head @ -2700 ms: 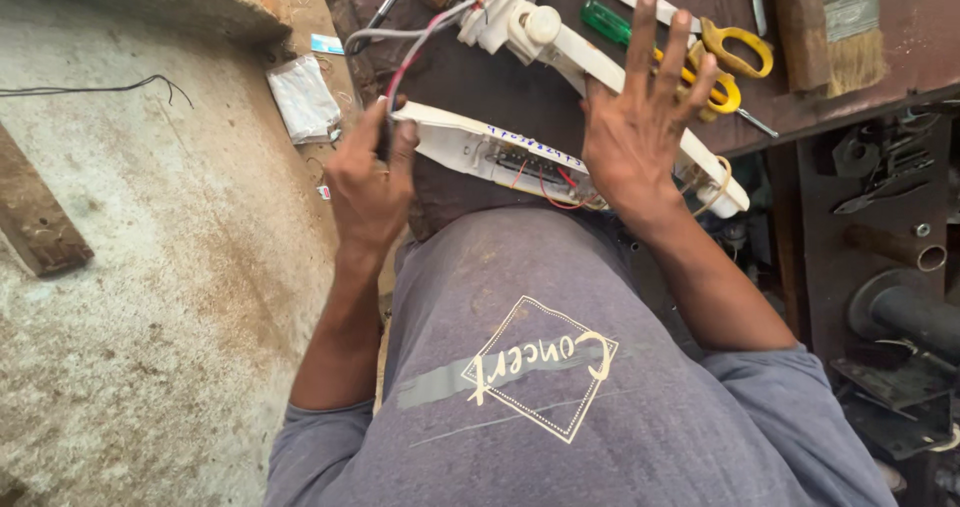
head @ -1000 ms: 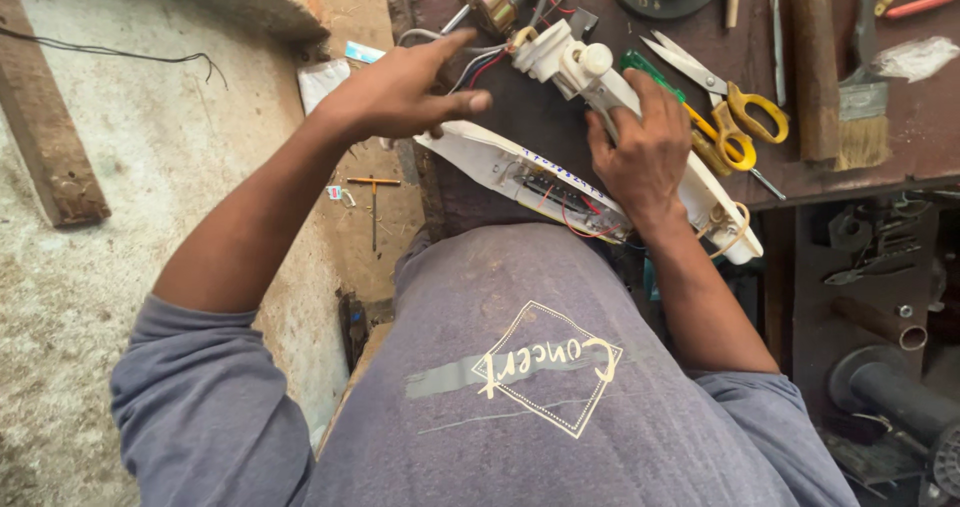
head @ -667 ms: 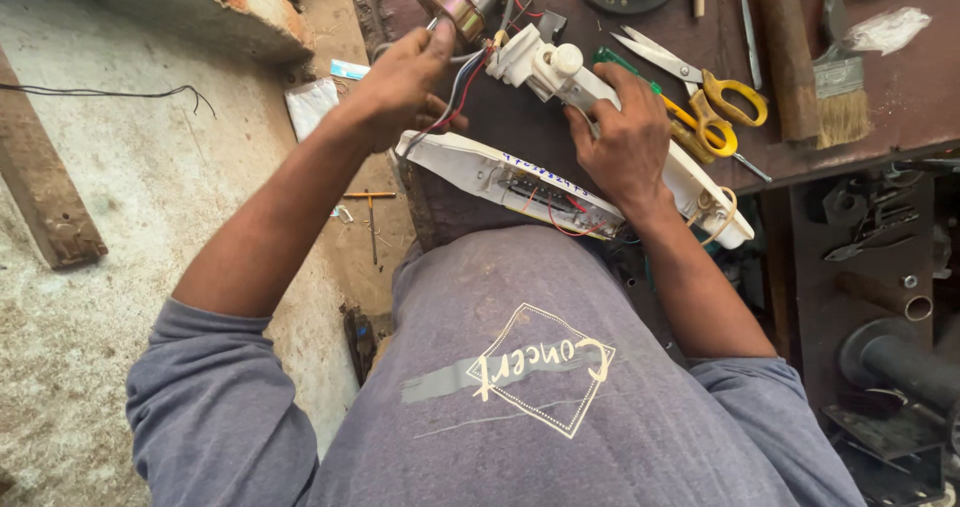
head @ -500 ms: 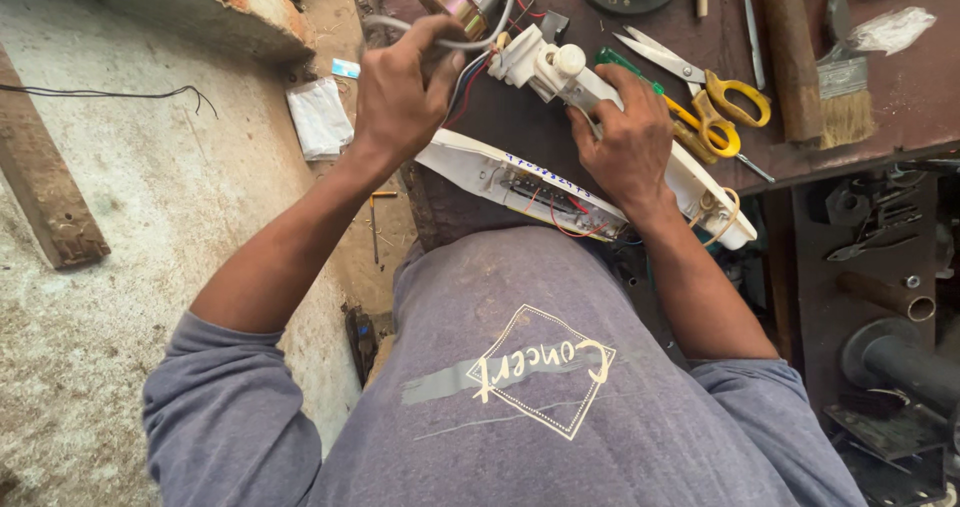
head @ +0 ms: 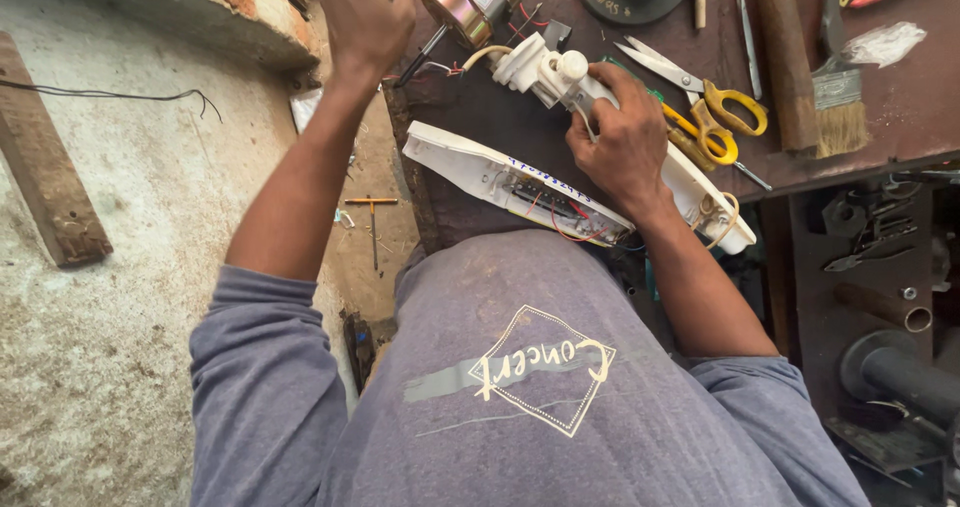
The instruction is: The person repairs a ceiling fan by stripping wires with a screwdriver, cutting excess wire with scissors, and twisting connections by hand. They then wrap the connections with electrical tape and reassemble the fan housing.
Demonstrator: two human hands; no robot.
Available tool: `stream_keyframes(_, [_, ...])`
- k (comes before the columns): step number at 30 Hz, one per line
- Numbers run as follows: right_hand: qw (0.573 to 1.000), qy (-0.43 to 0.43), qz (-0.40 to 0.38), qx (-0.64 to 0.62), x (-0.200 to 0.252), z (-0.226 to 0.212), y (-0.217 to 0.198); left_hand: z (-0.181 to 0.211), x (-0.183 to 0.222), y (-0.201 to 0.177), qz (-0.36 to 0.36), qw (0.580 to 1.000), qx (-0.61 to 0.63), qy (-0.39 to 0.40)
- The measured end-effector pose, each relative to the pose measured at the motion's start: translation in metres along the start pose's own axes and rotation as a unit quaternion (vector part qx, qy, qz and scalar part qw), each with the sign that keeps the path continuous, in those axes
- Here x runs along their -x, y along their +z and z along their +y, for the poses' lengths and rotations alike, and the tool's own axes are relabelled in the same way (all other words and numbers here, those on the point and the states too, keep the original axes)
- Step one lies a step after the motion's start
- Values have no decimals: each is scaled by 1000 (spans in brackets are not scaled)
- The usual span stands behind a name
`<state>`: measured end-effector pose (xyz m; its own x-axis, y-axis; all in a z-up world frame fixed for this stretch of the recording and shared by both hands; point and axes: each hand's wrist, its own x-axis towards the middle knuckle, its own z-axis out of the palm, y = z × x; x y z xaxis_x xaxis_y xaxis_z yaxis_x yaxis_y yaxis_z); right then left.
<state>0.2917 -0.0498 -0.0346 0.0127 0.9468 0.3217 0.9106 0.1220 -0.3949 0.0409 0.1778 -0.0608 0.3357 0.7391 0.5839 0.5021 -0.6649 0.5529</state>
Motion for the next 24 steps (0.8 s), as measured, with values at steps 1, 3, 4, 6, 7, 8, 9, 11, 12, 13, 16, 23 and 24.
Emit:
stream_keyframes(1, [1000, 1, -4, -7, -1, 0, -1, 9, 4, -3, -18, 999, 44, -24])
stream_keyframes(3, [1000, -9, 8, -7, -1, 1, -1, 34, 17, -10, -55, 983, 141, -101])
stream_keyframes(4, [1000, -13, 14, -7, -2, 1, -1, 48, 26, -16, -73, 967, 192, -151])
stream_keyframes(6, [1000, -8, 12, -6, -1, 1, -1, 72, 42, -26, -101, 992, 65, -47])
stream_keyframes(7, [1000, -6, 12, -6, 0, 1, 0, 79, 46, -29, -114, 993, 0, 6])
stream_keyframes(8, [1000, -9, 13, -6, 1, 2, 1, 84, 50, -30, -108, 994, -6, 19])
stream_keyframes(9, [1000, -12, 14, -5, 2, 3, 2, 87, 54, -30, -101, 994, -11, 31])
stream_keyframes(11, [1000, -16, 13, -8, 3, 4, 3, 89, 56, -29, -89, 995, -12, 40])
stream_keyframes(12, [1000, -15, 13, -11, 2, 5, 3, 88, 54, -26, -84, 996, -7, 39])
stream_keyframes(13, [1000, -14, 13, -14, 1, 5, 2, 88, 52, -23, -79, 996, -1, 37])
stream_keyframes(16, [1000, -4, 14, -16, 1, 5, 0, 90, 47, -15, -95, 995, 6, 33])
stream_keyframes(23, [999, -18, 20, 21, 7, 5, -1, 82, 38, -4, -128, 988, -50, 72])
stream_keyframes(24, [1000, -14, 20, 10, 5, 6, 0, 80, 37, -2, -129, 987, -59, 75])
